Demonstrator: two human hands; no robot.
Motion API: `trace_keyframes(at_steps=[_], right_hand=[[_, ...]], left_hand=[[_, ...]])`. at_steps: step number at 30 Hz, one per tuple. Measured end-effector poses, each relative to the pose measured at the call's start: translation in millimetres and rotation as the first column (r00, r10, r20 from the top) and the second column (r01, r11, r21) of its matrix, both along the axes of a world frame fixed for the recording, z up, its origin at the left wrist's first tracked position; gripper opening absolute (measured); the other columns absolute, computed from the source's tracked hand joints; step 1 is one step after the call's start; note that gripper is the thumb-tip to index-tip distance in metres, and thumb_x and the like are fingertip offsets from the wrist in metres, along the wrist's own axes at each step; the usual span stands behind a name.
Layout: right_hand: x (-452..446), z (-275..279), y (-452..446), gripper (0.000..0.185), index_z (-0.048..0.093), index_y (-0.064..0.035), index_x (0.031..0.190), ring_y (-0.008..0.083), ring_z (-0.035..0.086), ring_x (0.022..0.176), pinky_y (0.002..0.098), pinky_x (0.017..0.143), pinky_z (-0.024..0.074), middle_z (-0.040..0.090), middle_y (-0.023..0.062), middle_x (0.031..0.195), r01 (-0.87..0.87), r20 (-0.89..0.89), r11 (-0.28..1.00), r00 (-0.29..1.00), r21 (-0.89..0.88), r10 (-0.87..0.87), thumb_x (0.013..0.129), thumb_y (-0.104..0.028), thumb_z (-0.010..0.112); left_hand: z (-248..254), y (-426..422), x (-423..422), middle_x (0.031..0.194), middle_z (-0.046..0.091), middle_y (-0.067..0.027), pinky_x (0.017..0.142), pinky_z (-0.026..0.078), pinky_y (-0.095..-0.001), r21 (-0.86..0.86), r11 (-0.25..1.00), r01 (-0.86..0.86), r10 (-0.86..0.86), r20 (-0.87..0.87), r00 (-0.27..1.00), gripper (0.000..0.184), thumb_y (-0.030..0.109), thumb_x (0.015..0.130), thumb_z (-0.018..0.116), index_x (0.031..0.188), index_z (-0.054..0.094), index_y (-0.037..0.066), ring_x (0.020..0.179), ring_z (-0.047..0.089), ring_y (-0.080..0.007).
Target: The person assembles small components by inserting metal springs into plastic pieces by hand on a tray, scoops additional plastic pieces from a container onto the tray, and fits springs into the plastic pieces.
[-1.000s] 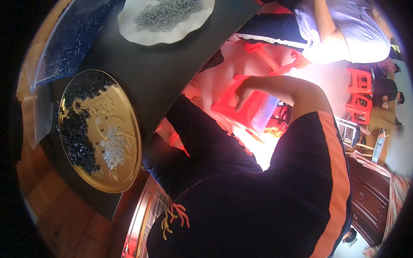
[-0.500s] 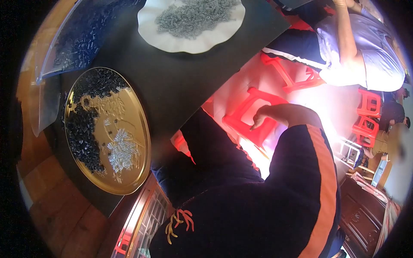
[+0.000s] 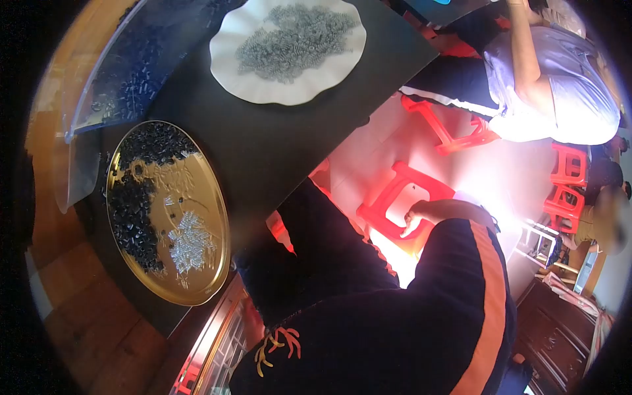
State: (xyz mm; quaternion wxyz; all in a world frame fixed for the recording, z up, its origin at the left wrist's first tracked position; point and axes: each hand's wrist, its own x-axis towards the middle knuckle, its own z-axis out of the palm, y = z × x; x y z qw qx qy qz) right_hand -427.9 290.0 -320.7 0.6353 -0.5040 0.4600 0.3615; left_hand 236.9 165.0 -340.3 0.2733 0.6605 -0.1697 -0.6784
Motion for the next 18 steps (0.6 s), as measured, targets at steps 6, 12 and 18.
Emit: trace_keyframes(at_steps=[6,12,18], right_hand=[[-6,9,-28,0.072,0.056,-0.0119,0.134,0.0283,0.054,0.124,0.0419,0.104,0.0419,0.059,0.0106,0.131,-0.009,-0.021,0.937,1.0,-0.349,0.002,0.087,-0.066,0.055],[-70,57,-144,0.079,0.048,-0.0011,0.136,0.0334,0.057,0.118,0.0501,0.099,0.0467,0.056,0.0171,0.131,0.872,0.591,0.074,-0.264,0.484,-0.763,0.089,-0.065,0.053],[-87,161,-196,0.086,0.046,-0.005,0.137,0.0358,0.057,0.118,0.0549,0.094,0.0471,0.056,0.0189,0.133,0.765,0.723,-0.166,-0.643,0.622,-0.252,0.086,-0.074,0.048]], left_hand=[[97,-79,10,0.143,0.049,-0.0132,0.103,0.042,-0.0517,0.073,0.786,-0.613,0.491,-0.676,0.549,0.05,0.047,0.098,0.049,0.138,0.048,0.018,0.132,0.047,-0.0273],[177,-133,-52,0.147,0.046,-0.0085,0.113,0.033,-0.0469,-0.615,0.584,-0.53,0.208,-0.518,0.83,0.062,0.053,0.097,0.047,0.142,0.045,0.01,0.135,0.043,-0.0271],[205,-131,-70,0.144,0.048,-0.0068,0.107,0.039,-0.0431,-0.681,0.531,-0.505,0.24,-0.451,0.86,0.056,0.049,0.1,0.045,0.141,0.046,0.011,0.133,0.044,-0.0238]])
